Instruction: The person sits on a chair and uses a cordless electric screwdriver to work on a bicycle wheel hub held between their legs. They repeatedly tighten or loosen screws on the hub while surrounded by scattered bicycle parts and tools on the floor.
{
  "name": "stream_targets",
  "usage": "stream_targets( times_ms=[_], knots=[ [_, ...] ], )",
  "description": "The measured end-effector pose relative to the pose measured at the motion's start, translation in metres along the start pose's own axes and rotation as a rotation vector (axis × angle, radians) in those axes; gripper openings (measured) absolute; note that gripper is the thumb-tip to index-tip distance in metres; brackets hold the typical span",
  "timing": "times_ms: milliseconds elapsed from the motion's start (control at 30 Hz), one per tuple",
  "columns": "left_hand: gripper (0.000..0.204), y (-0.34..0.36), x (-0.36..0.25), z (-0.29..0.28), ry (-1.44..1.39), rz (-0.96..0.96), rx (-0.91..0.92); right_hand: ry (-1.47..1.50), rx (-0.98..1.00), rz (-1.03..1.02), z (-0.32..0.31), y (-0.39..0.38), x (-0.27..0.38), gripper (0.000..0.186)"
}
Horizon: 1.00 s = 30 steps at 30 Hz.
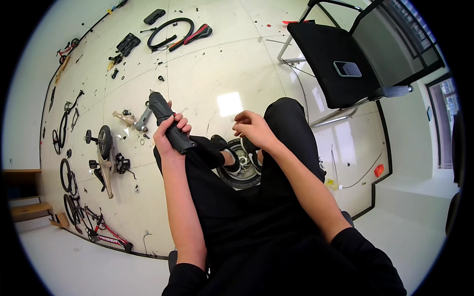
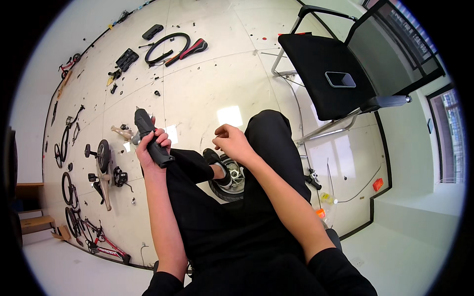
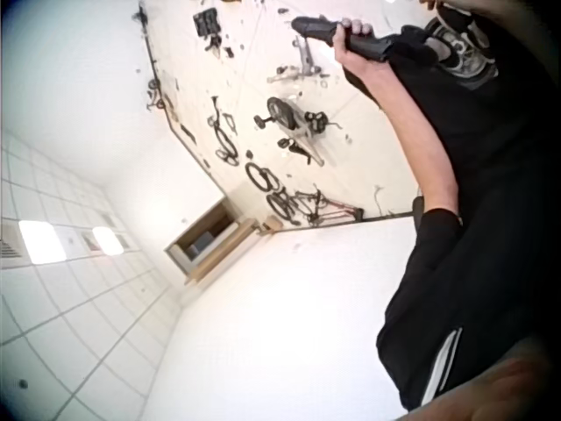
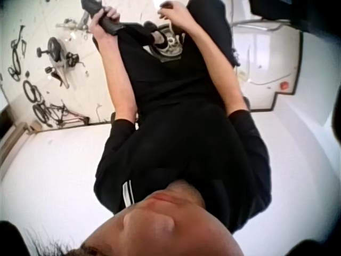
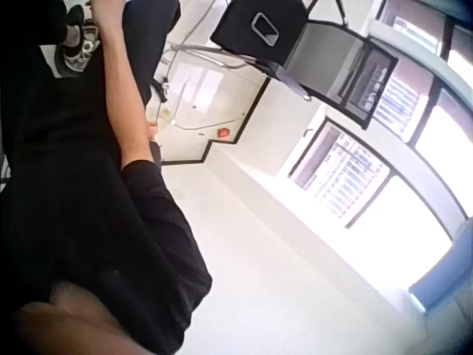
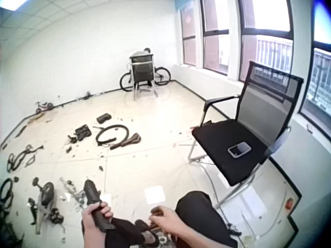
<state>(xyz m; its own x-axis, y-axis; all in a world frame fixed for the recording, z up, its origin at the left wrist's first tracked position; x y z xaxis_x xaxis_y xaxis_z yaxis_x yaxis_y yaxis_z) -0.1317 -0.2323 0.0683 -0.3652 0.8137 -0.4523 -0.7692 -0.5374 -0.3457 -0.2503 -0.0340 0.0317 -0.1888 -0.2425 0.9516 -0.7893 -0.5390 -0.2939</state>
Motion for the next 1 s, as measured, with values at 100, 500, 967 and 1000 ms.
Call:
stream_targets(
  times_ms=[100,500,967,1000],
  knots=[
    [0.048,0.003,0.001,-0.007,-0.07,-0.06,0.009,-0.066,0.022,-0.032,0.005,-0.001,0.001,0.03],
    [0.025,0.004,0.002,-0.023,-0.062,0.004,-0.081,-0.268,0.1,-0.115,0.022,-0.007,0.008,0.03],
    [0.035,0.005,0.005,-0.013,0.002,0.09,-0.147,-0.346,0.216,-0.13,0.031,-0.01,0.007,0.037],
    [0.036,0.003,0.006,-0.012,0.007,0.081,-0.139,-0.33,0.231,-0.129,0.032,-0.012,0.007,0.039]
  ],
)
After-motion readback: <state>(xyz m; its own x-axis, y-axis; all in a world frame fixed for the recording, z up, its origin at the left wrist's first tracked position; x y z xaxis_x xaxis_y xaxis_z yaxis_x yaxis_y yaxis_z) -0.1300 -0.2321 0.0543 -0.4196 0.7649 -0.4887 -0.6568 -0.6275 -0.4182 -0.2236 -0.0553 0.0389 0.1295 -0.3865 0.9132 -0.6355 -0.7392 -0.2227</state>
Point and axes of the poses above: each hand's wrist, its own y-axis towards the middle knuckle, its own z-axis out of the palm, x = y × z, the point moved 6 cm from there along y, towards the middle knuckle, and after that the axes turned 11 degrees about -x, right-handed, at the moved point
